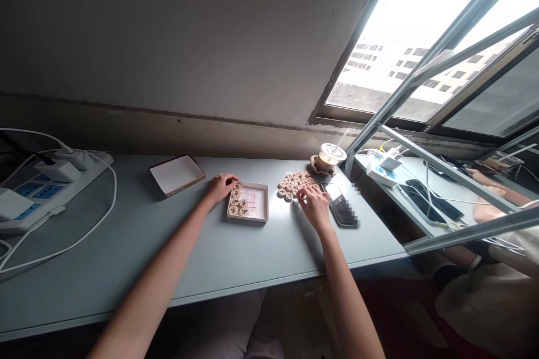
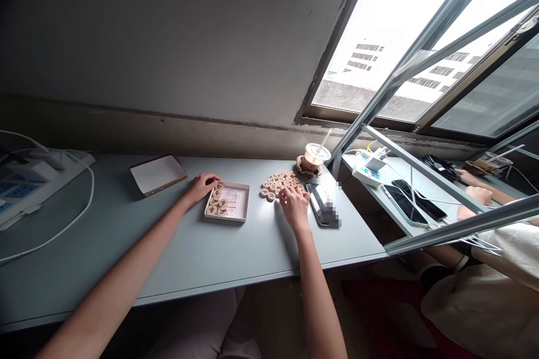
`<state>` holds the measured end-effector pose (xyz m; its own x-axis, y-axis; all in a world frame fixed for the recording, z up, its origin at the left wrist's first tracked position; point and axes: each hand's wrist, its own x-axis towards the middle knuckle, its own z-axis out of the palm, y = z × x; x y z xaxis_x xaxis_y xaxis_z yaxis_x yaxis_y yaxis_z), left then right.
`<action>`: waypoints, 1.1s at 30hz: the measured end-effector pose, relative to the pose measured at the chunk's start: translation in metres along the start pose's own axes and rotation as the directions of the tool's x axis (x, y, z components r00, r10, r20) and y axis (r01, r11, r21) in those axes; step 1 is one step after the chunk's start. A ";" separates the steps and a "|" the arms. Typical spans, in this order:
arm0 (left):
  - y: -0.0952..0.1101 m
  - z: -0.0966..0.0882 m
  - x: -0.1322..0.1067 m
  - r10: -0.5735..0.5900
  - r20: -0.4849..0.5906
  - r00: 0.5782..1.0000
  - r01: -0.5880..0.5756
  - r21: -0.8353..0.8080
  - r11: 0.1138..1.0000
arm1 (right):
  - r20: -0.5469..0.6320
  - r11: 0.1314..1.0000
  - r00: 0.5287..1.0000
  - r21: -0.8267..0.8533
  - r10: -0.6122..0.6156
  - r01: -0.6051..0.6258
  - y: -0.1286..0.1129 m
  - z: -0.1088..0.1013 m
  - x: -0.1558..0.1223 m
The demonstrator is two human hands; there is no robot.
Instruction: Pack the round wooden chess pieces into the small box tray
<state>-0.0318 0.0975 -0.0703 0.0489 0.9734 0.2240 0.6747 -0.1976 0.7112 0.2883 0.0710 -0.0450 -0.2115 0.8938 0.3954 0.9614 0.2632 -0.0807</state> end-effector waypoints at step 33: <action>-0.007 0.005 0.003 0.045 -0.007 0.999 -0.045 0.002 0.999 | 0.171 0.830 0.850 0.378 -0.498 0.410 -0.119 0.007 0.024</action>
<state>-0.0333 0.1020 -0.0780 0.0738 0.9628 0.2601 0.6734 -0.2405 0.6990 0.1672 0.0637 -0.0328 -0.6890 0.6907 0.2197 0.6444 0.7225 -0.2506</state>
